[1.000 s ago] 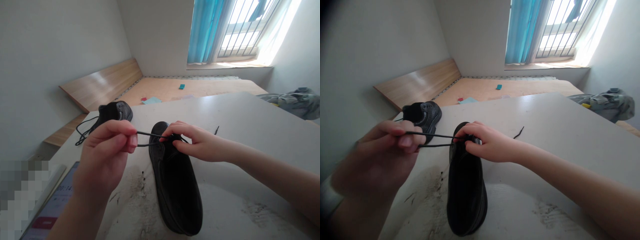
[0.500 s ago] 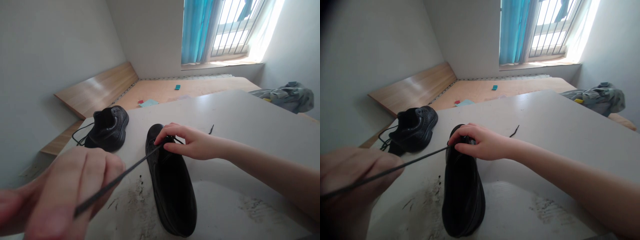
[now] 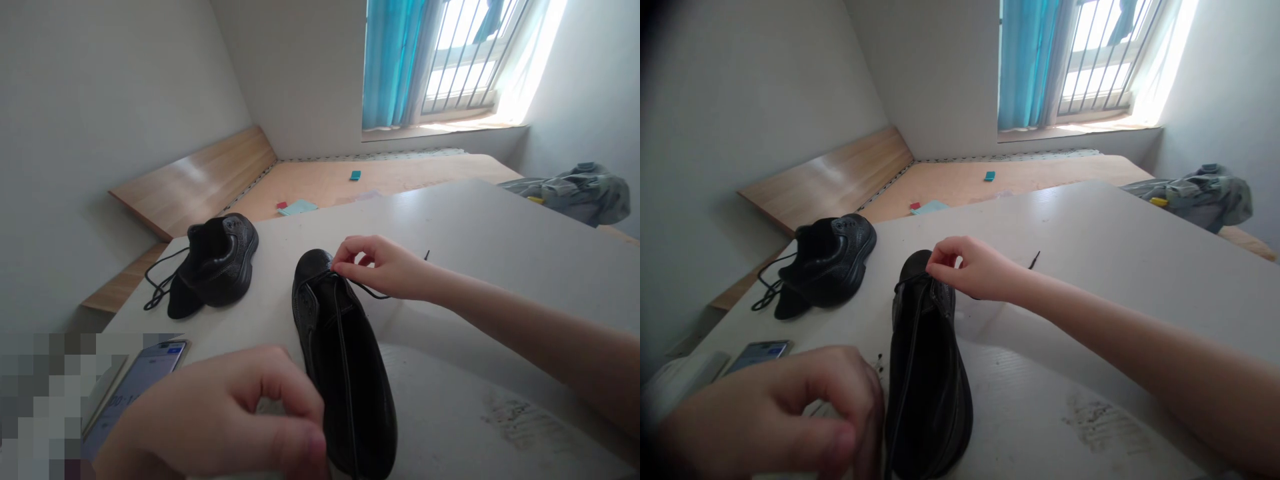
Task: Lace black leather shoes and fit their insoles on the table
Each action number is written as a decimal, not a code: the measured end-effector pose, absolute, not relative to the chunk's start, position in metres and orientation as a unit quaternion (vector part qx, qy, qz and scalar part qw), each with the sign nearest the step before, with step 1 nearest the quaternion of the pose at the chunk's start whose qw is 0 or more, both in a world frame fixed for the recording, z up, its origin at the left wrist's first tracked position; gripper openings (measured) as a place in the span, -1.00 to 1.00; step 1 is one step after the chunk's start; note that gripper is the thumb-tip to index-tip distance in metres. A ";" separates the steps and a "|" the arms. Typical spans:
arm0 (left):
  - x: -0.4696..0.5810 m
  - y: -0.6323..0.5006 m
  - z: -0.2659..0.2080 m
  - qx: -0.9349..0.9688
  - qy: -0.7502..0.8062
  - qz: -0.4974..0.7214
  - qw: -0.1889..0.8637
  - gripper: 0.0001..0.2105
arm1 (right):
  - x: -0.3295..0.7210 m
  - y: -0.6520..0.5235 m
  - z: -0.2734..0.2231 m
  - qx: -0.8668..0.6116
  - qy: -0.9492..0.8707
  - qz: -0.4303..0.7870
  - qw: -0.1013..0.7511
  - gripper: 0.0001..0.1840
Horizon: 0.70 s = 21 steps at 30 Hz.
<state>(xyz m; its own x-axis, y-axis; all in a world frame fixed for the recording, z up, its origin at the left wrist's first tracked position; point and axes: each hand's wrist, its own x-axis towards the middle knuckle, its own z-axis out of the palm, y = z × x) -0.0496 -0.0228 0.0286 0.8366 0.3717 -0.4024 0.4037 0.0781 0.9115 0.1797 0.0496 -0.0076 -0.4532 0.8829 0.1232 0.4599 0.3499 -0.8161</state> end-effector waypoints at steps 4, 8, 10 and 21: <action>-0.050 -0.009 0.012 0.673 0.379 0.223 0.594 -0.64 | 0.179 0.045 -0.002 -0.417 -0.786 0.377 0.260 -0.84; -0.041 0.008 -0.008 0.675 0.514 0.365 0.385 -0.82 | 0.177 0.039 0.000 -0.406 -0.801 0.379 0.223 -0.76; -0.037 0.011 -0.015 0.693 0.549 0.347 0.314 -0.73 | 0.177 0.036 0.002 -0.383 -0.804 0.405 0.208 -0.66; -0.033 0.016 -0.028 0.664 0.542 0.349 0.379 -0.79 | 0.157 -0.052 0.030 -0.113 -0.905 0.314 0.264 -0.76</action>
<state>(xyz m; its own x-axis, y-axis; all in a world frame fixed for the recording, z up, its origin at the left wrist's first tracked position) -0.0328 0.0158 -0.0285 0.1701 0.9840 0.0527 0.4548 -0.1258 0.8816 0.1566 -0.0522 0.0297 -0.8351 0.3711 0.4061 0.0396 0.7769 -0.6284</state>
